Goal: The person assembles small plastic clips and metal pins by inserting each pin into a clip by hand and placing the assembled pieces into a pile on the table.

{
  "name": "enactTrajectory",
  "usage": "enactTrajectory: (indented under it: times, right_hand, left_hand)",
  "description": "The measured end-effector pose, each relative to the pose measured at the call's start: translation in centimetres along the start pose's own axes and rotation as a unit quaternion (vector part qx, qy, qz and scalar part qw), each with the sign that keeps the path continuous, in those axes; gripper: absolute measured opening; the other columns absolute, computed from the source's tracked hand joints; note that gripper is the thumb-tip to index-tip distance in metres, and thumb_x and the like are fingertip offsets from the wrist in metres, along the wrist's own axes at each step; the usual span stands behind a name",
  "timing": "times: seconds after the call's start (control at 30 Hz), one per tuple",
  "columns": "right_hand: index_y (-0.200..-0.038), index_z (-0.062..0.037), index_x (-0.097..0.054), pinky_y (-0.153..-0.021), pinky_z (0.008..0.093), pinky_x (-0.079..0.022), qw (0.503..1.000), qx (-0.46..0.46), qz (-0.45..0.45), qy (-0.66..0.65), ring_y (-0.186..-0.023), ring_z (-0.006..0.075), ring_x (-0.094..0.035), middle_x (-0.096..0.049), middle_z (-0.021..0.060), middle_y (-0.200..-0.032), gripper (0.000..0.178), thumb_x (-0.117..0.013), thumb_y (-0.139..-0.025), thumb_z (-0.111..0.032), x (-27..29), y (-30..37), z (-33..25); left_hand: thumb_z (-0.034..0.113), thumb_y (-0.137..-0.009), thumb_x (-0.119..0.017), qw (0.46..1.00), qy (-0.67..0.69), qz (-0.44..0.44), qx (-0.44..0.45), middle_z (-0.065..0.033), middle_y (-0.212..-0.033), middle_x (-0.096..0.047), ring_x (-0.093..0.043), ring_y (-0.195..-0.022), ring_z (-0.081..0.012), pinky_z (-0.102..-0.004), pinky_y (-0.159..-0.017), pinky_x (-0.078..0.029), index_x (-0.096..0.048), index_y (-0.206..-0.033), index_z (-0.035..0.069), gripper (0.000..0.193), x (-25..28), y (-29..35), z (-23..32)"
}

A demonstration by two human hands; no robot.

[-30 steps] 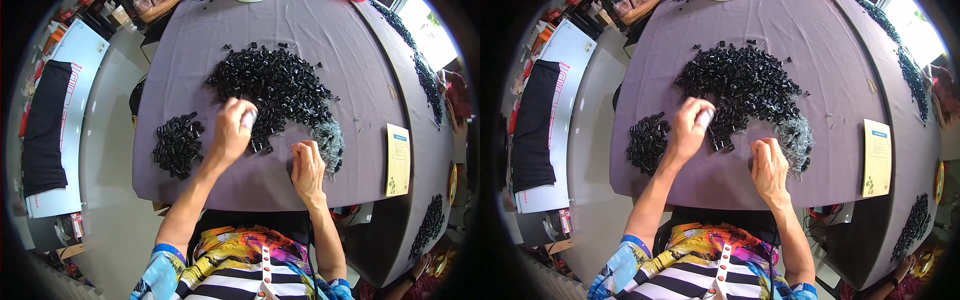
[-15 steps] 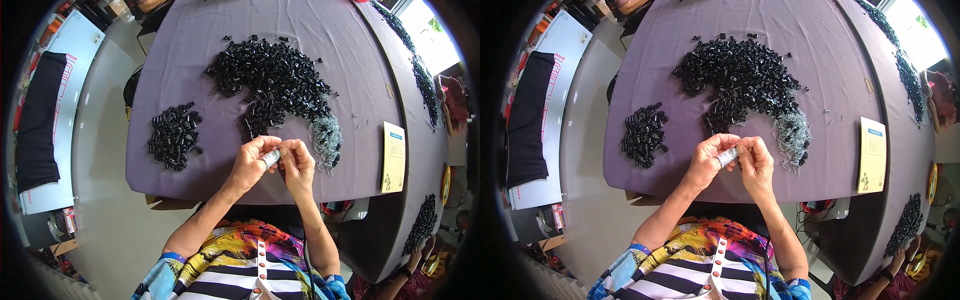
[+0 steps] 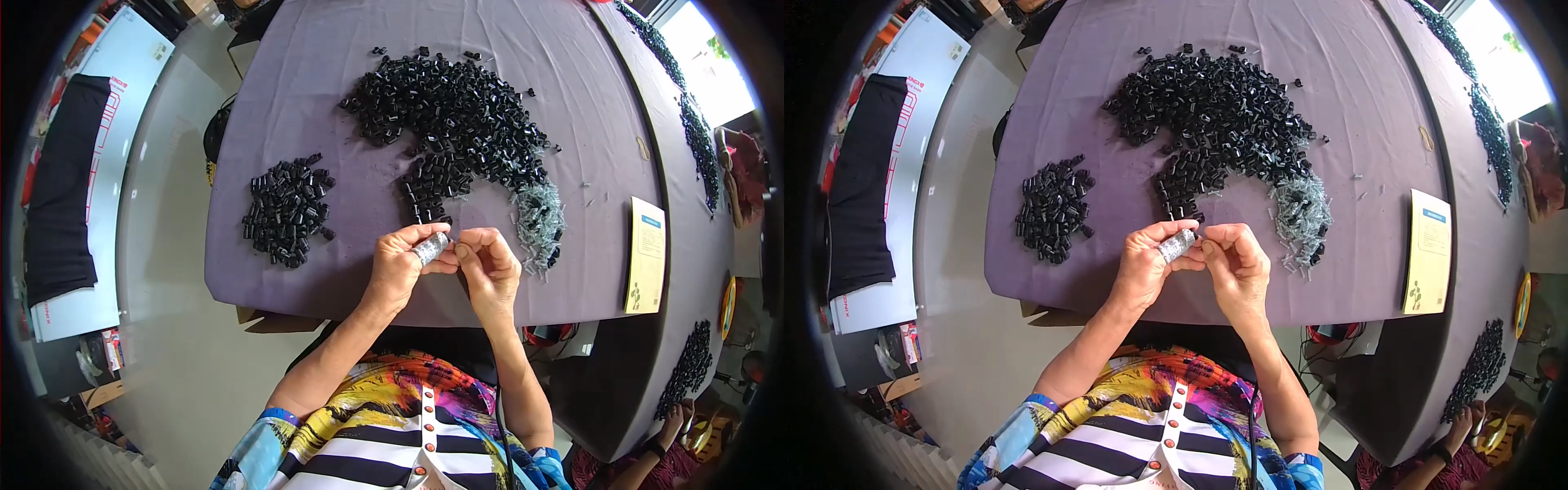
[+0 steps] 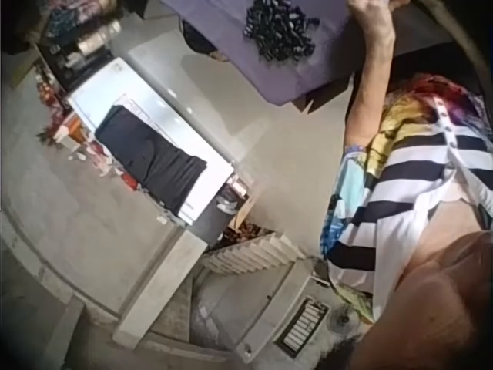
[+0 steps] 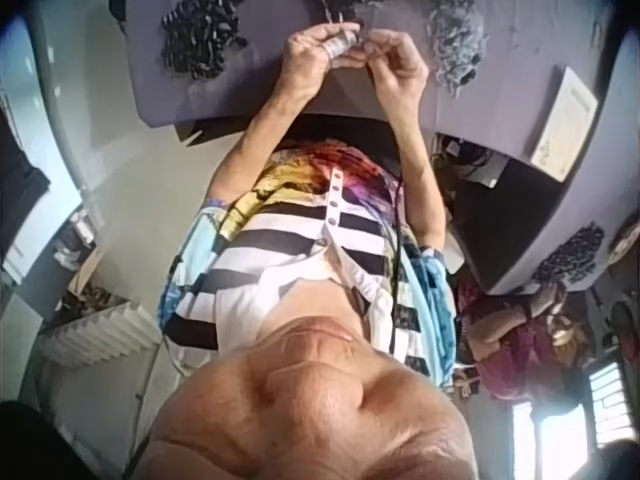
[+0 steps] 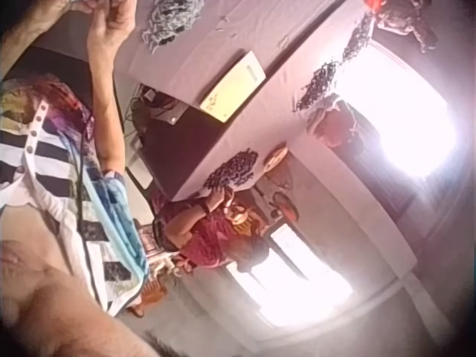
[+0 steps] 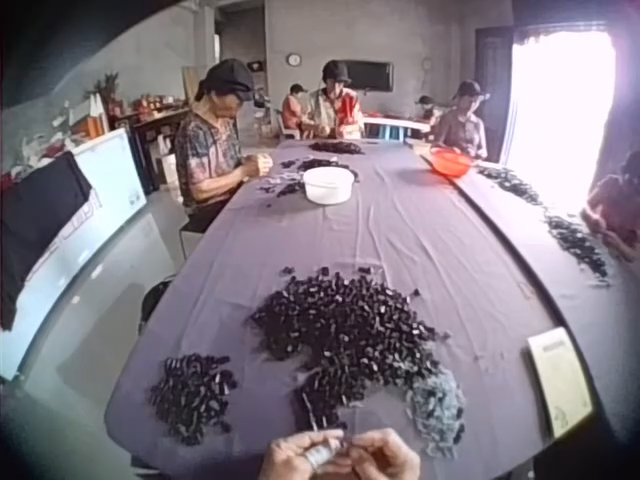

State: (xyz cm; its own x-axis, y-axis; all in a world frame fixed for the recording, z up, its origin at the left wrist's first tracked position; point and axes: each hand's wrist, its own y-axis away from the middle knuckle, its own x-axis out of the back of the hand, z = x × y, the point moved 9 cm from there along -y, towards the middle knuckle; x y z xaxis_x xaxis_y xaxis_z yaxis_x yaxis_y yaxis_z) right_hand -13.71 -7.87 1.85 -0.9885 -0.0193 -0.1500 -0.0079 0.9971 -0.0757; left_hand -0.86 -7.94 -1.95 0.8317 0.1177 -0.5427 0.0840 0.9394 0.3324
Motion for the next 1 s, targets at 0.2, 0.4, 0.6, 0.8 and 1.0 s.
enactTrajectory:
  times: [0.2, 0.4, 0.6, 0.8, 1.0]
  right_hand:
    - [-0.098, -0.0002, -0.059, -0.07, 0.0187, -0.048, 1.0, 0.011, 0.018, 0.009, -0.079, 0.0043, -0.058, -0.06, -0.0006, -0.086, 0.014, -0.058, -0.088, 0.01, 0.1, 0.1, 0.2]
    - [-0.097, -0.0002, -0.059, -0.068, 0.0186, -0.047, 0.999, 0.021, 0.026, -0.014, -0.076, 0.0043, -0.057, -0.059, -0.0006, -0.085, 0.014, -0.059, -0.087, 0.009, 0.1, 0.2, 0.3]
    - [-0.09, -0.0008, -0.057, -0.062, 0.0183, -0.046, 0.995, 0.061, 0.023, 0.073, -0.073, 0.0047, -0.057, -0.057, 0.0013, -0.082, 0.014, -0.062, -0.083, 0.011, 0.3, 0.6, 0.2]
    - [-0.085, -0.0015, -0.056, -0.058, 0.02, -0.047, 0.993, 0.072, 0.042, 0.086, -0.068, 0.0053, -0.056, -0.06, 0.0026, -0.079, 0.014, -0.063, -0.083, 0.01, 0.1, 0.7, -0.3]
    - [-0.088, -0.0003, -0.058, -0.058, 0.0232, -0.049, 0.985, 0.07, -0.023, 0.155, -0.065, 0.01, -0.06, -0.063, 0.0066, -0.082, 0.017, -0.07, -0.077, 0.006, -0.6, -0.1, -0.4]
  left_hand:
    - [-0.005, -0.088, -0.051, 1.0, -0.023, -0.009, -0.002, -0.0096, -0.087, -0.067, -0.064, -0.068, -0.0134, -0.0268, -0.062, -0.056, -0.066, -0.106, -0.002, 0.023, 0.0, -0.3, -0.1]
    - [-0.006, -0.088, -0.052, 0.999, -0.041, -0.008, -0.013, -0.0086, -0.083, -0.067, -0.062, -0.067, -0.0121, -0.0252, -0.06, -0.053, -0.066, -0.105, -0.002, 0.023, 0.1, 0.0, 0.0]
    - [-0.005, -0.087, -0.054, 0.995, -0.085, 0.003, -0.054, -0.0102, -0.08, -0.067, -0.064, -0.066, -0.0134, -0.026, -0.06, -0.055, -0.066, -0.104, -0.004, 0.02, 0.1, 0.4, 0.3]
    - [-0.002, -0.088, -0.055, 0.998, -0.052, -0.007, -0.03, -0.0114, -0.08, -0.068, -0.066, -0.067, -0.0146, -0.0289, -0.061, -0.057, -0.066, -0.101, -0.004, 0.017, 0.6, 0.5, -0.1]
    - [0.002, -0.09, -0.054, 1.0, 0.014, -0.009, -0.003, -0.0101, -0.083, -0.067, -0.066, -0.068, -0.0147, -0.0296, -0.063, -0.057, -0.064, -0.102, -0.003, 0.016, 1.0, 0.7, -0.1]
